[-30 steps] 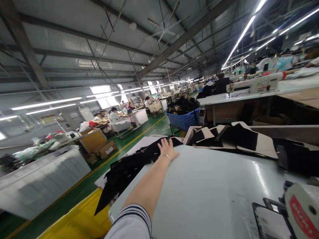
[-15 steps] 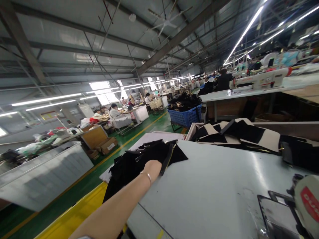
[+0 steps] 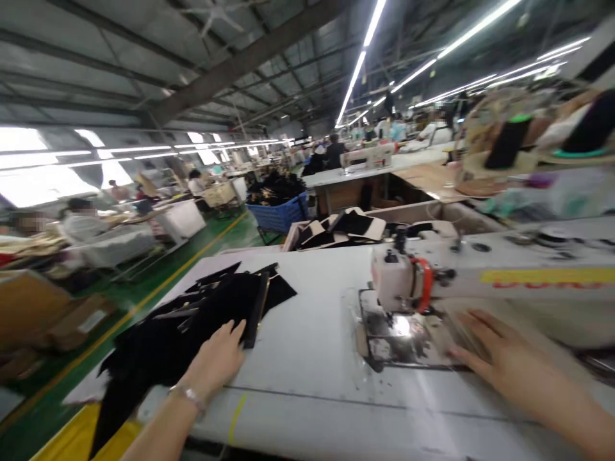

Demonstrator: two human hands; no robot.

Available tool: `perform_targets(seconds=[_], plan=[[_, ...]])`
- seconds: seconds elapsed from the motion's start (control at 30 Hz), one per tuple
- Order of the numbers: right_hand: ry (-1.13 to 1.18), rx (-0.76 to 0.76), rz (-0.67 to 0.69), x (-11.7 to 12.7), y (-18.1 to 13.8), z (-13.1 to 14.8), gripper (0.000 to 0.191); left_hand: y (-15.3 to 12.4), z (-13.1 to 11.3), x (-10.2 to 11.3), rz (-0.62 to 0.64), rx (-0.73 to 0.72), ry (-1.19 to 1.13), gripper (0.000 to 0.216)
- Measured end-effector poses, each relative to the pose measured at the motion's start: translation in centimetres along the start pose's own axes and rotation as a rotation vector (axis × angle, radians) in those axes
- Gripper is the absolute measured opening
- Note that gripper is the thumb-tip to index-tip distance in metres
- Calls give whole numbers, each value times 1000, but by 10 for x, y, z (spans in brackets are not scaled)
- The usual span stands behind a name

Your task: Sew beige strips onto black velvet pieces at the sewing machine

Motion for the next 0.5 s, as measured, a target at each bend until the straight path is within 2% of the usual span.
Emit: perform_targets(seconds=[0.07,0.2,0.33,0.4,0.5], plan=[[-49,-77,57,-2,-5,-16,71,-7,-15,1,-86,-105,-55,60],[-74,-106,130,-4,-3,-21,66,-36,-80,10,-249,-344,-243,51],[-79,-92,175,4,-3,-12,67,-58,-146,15,-284,-470,-395,46],[-79,-97,194,12,-2,-13,63,-63,-166,12,-285,-502,-442,44],[-88,-162,196,26,0,-27,59,-68,-183,4,-284,-551,-464,42]])
Point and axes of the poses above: each hand's wrist, its own y-axis towards the middle knuckle, its own x-axis out of the back of the hand, z = x × y, the point moved 5 cm from there along y, towards the middle knuckle, and after that the axes turned 12 degrees about z, right-handed, at the moved point
